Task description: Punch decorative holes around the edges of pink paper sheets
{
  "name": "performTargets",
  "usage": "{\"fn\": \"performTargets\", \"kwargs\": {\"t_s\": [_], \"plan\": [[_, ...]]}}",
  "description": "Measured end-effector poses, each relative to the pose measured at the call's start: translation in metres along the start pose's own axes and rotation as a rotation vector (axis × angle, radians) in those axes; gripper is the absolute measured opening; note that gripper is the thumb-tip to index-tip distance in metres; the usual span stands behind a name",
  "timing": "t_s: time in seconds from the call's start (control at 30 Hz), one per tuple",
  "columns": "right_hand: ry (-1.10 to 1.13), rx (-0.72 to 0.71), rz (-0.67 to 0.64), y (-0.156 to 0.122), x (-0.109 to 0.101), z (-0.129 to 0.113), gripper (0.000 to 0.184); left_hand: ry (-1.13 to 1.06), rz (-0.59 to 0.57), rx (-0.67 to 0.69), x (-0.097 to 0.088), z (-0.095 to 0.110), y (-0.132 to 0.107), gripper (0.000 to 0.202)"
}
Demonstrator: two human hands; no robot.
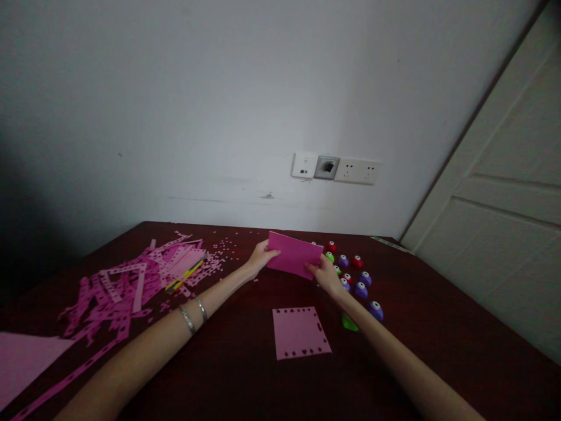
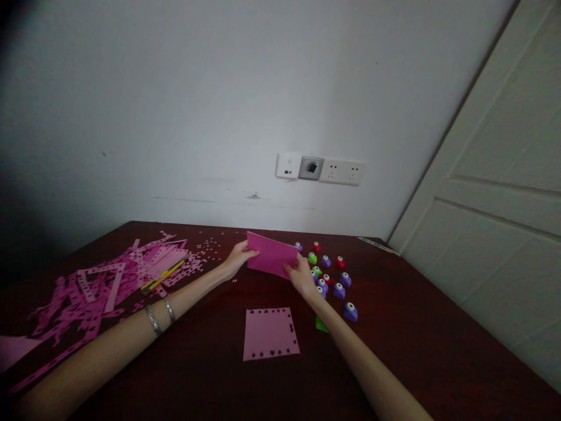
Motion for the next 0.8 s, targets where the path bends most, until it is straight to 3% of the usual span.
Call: {"fn": "performTargets", "kwargs": {"t_s": [0.17, 0.3, 0.43, 0.67, 0.8], "plan": [[-0.114, -0.013, -0.008, 0.001, 0.005, 0.003, 0.042, 0.166, 0.085, 0.014, 0.004, 0.001, -0.001, 0.03], [-0.198, -0.025, -0.015, 0.009, 0.002, 0.003, 0.038, 0.337, 0.127, 0.053, -0.001, 0.015, 0.0, 0.029], [-0.295, -0.02, -0.066, 0.017, -0.003, 0.002, 0.035, 0.508, 0.054, 0.027, -0.005, 0.027, -0.001, 0.027], [-0.488, -0.013, -0.214, 0.007, 0.016, 0.007, 0.042, 0.863, 0.004, -0.097, -0.008, -0.004, -0.004, 0.028], [-0.596, -0.065, -0.238, 0.001, 0.016, -0.004, 0.05, 1.0, 0.125, -0.104, -0.007, -0.011, -0.01, 0.059]]}}
Point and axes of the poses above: each hand's wrist, its own y-axis towards the middle knuckle, its own x-axis out of the palm, z = x × y, the point moved 5 cm from there along y, towards the middle knuckle, and after that the axes turned 13 degrees about -x, right-handed, at the moved point
